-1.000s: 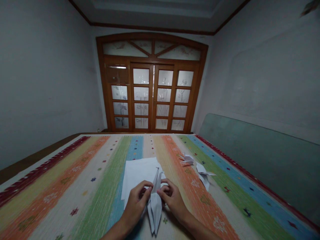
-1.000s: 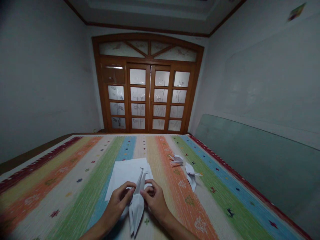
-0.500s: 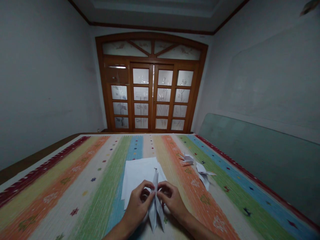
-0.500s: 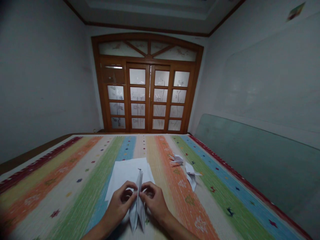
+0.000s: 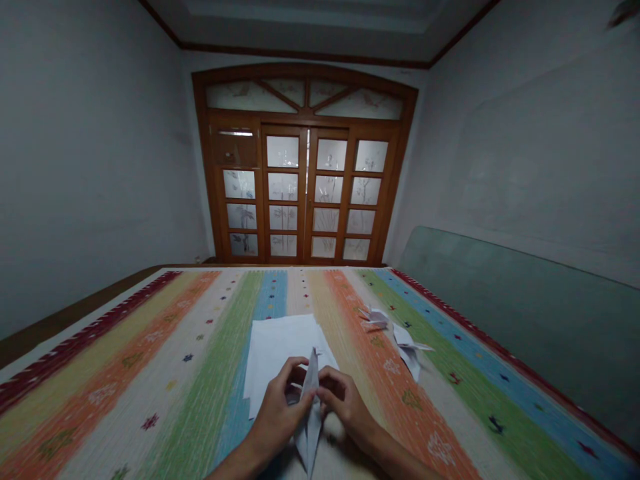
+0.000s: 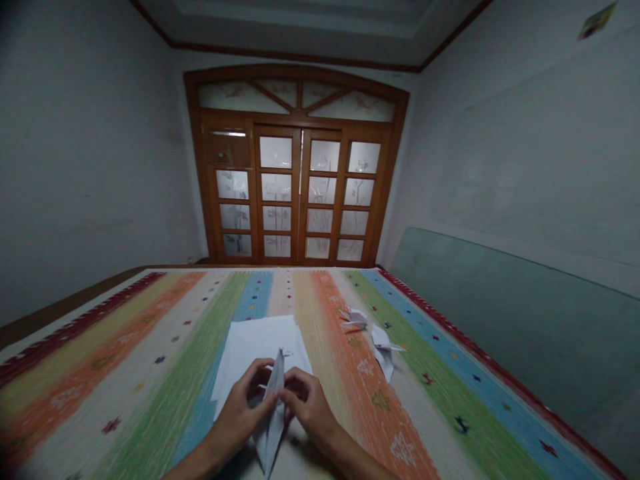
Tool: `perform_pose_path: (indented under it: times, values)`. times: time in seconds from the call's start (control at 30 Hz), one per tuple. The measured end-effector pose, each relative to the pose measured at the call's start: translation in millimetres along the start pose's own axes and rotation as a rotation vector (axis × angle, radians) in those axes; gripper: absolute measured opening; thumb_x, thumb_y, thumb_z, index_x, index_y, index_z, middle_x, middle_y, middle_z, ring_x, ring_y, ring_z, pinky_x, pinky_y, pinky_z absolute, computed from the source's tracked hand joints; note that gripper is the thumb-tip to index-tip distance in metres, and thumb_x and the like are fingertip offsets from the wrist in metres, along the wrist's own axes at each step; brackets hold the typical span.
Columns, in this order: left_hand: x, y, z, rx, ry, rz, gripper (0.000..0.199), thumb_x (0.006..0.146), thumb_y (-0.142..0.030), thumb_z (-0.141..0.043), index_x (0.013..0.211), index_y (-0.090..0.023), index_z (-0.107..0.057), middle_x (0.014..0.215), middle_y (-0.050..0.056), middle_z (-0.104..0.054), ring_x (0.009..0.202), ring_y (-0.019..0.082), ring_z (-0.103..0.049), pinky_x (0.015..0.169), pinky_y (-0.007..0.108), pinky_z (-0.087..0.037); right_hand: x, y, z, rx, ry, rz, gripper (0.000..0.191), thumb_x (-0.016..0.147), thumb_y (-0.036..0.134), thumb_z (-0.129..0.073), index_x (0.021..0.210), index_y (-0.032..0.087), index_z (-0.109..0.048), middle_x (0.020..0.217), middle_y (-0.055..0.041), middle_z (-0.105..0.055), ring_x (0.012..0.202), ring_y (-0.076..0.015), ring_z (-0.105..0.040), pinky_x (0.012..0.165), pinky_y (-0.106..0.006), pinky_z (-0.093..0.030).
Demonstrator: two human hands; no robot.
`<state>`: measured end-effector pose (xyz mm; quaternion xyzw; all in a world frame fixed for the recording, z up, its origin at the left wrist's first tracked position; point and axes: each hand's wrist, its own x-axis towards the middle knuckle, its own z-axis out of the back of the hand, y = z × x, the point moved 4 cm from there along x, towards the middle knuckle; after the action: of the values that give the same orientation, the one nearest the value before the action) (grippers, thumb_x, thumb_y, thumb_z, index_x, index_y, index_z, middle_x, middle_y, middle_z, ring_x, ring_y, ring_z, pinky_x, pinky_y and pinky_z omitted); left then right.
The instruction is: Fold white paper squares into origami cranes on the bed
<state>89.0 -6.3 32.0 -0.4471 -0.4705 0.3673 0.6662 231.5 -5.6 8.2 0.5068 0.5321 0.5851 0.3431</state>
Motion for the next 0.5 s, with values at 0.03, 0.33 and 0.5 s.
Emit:
perform_pose_path:
  times: [0.03, 0.33, 0.5]
  values:
    - [-0.1, -1.1, 0.0, -0.008, -0.001, -0.003, 0.031, 0.083, -0.027, -0.067, 0.113, -0.021, -0.061, 0.095, 0.006, -0.070, 0.089, 0.024, -0.068, 0.079, 0.033, -0.053, -0.1, 0.0, -0.7, -0.007, 0.005, 0.011, 0.046, 0.074, 0.060, -0.078, 0.078, 0.018, -0.061, 0.069, 0.0016, -0.057, 0.060, -0.0131, -0.054, 0.051, -0.021, -0.043]
    - [3.5, 6.2, 7.7, -0.156, -0.057, 0.042, 0.042, 0.074, -0.040, -0.080, 0.107, -0.021, -0.062, 0.083, 0.000, -0.062, 0.080, 0.019, -0.063, 0.070, 0.026, -0.048, 1.4, -9.5, 3.9, -0.019, -0.023, -0.031, 0.050, 0.074, 0.066, -0.075, 0.078, 0.018, -0.060, 0.062, 0.0038, -0.056, 0.047, -0.0120, -0.054, 0.045, -0.023, -0.047]
    - [8.6, 14.5, 13.1, -0.185, -0.075, 0.111, 0.041, 0.070, -0.046, -0.083, 0.096, -0.018, -0.069, 0.072, -0.002, -0.060, 0.066, 0.016, -0.057, 0.062, 0.025, -0.043, 2.4, -6.6, 7.0, -0.026, -0.069, -0.020, 0.050, 0.073, 0.065, -0.076, 0.075, 0.019, -0.057, 0.059, 0.0052, -0.052, 0.046, -0.0112, -0.052, 0.045, -0.022, -0.046]
